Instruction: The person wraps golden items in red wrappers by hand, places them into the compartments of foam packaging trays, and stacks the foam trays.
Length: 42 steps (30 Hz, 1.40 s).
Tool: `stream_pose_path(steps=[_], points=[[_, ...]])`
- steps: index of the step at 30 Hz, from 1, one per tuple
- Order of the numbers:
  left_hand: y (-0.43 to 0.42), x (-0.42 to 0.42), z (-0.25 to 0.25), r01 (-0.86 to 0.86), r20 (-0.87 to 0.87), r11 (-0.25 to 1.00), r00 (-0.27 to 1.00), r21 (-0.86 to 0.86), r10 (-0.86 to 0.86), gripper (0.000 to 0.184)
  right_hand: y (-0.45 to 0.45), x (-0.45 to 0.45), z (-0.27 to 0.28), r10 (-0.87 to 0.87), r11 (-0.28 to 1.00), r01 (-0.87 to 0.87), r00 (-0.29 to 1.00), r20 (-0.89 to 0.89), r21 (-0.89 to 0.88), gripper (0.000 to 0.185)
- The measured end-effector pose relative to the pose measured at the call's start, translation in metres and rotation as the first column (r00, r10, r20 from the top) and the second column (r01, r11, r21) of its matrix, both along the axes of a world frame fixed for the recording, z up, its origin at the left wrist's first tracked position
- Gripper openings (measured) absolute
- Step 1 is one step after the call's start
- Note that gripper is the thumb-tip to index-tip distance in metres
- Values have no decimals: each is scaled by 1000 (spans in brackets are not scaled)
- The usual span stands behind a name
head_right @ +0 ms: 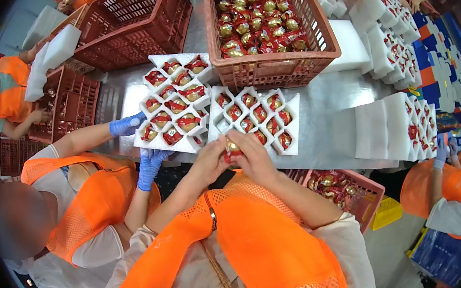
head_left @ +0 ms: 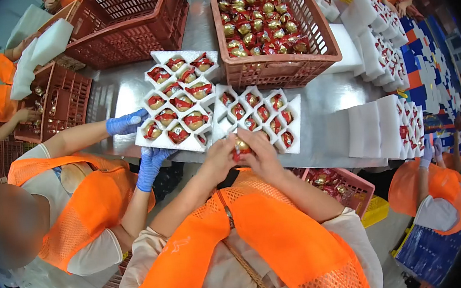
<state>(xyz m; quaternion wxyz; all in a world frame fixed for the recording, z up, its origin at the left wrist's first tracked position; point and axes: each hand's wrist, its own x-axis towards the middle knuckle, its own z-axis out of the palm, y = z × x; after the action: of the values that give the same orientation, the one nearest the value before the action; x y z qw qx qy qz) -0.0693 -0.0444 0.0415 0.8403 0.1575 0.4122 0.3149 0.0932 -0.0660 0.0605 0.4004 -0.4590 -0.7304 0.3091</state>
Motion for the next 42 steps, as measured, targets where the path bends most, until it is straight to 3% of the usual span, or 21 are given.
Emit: stream_pose_path(steps=[3, 5, 7, 9, 11, 15, 18, 22, 25, 27, 28, 30, 31, 33, 34, 35, 37, 38, 40, 41, 42], points=[[12, -18, 6, 63, -130, 993, 989, -103, -77, 47, 26, 13, -3, 73, 997, -74, 995, 71, 5, 47], [3, -23, -1, 80, -207, 997, 975, -4, -79, 47, 40, 16, -1, 148, 988, -151, 984, 96, 24, 36], [-9, -29, -5, 276, -455, 893, 885, 355, -93, 50, 51, 19, 0, 292, 951, -309, 906, 307, 7, 31], [-13, -26, -4, 303, -556, 877, 829, 372, -50, 52, 60, 16, 8, 382, 921, -331, 873, 304, -205, 22], [-13, -27, 1, 399, -650, 825, 758, 401, -51, 57, 63, -1, 9, 313, 948, -275, 699, 643, -163, 18], [-6, -23, -3, 358, -569, 825, 820, 437, -54, 63, 60, -40, -28, 293, 953, -260, 676, 676, -153, 26], [-9, -25, -16, 415, -673, 808, 739, 418, -32, 72, 63, -14, -6, 229, 953, -302, 773, 591, 25, 27], [-7, -25, -16, 467, -691, 788, 719, 402, -73, 70, 53, -3, -27, 234, 928, -365, 735, 636, 80, 15], [-3, -19, -23, 438, -659, 732, 752, 523, 21, 63, 65, -9, -48, 297, 935, -352, 696, 654, -49, 16], [0, -20, -32, 546, -736, 642, 676, 538, 43, 61, 75, -7, -44, 409, 908, -352, 616, 674, -230, 17], [4, -19, -34, 547, -727, 623, 685, 559, 50, 61, 87, 1, -18, 385, 917, -337, 613, 690, -213, 17], [6, -20, -36, 729, -846, 526, 533, 438, -34, 55, 112, 16, 63, 555, 830, -379, 637, 534, -410, 17], [8, -18, -31, 734, -845, 518, 533, 440, -39, 55, 140, 38, 89, 409, 908, -401, 786, 463, -122, 18], [8, -11, -11, 769, -882, 513, 469, 383, -44, 49, 196, 73, 140, -32, 995, 81, 793, 608, -54, 19], [11, -7, -1, 778, -884, 478, 468, 408, -8, 45, 232, 104, 125, -147, 987, 53, 669, 728, 151, 19], [13, -5, 6, 778, -883, 473, 470, 414, 0, 45, 258, 127, 98, -270, 959, 45, 435, 859, 279, 22], [18, -5, 17, 853, -932, 416, 361, 314, -36, 46, 281, 145, 83, 103, 990, 84, 87, 991, -111, 30], [19, -6, 24, 853, -933, 415, 359, 318, -21, 46, 285, 148, 84, 90, 992, 80, 89, 992, -97, 30], [20, -8, 36, 703, -791, 401, 604, 588, 101, 46, 283, 141, 109, 237, 921, 247, 263, 935, -302, 36], [22, -10, 43, 706, -793, 398, 601, 586, 102, 46, 275, 139, 120, 234, 921, 247, 267, 935, -301, 36], [29, -10, 49, 640, -724, 450, 690, 623, 21, 52, 265, 139, 132, 122, 956, 160, 541, 832, -245, 39]])
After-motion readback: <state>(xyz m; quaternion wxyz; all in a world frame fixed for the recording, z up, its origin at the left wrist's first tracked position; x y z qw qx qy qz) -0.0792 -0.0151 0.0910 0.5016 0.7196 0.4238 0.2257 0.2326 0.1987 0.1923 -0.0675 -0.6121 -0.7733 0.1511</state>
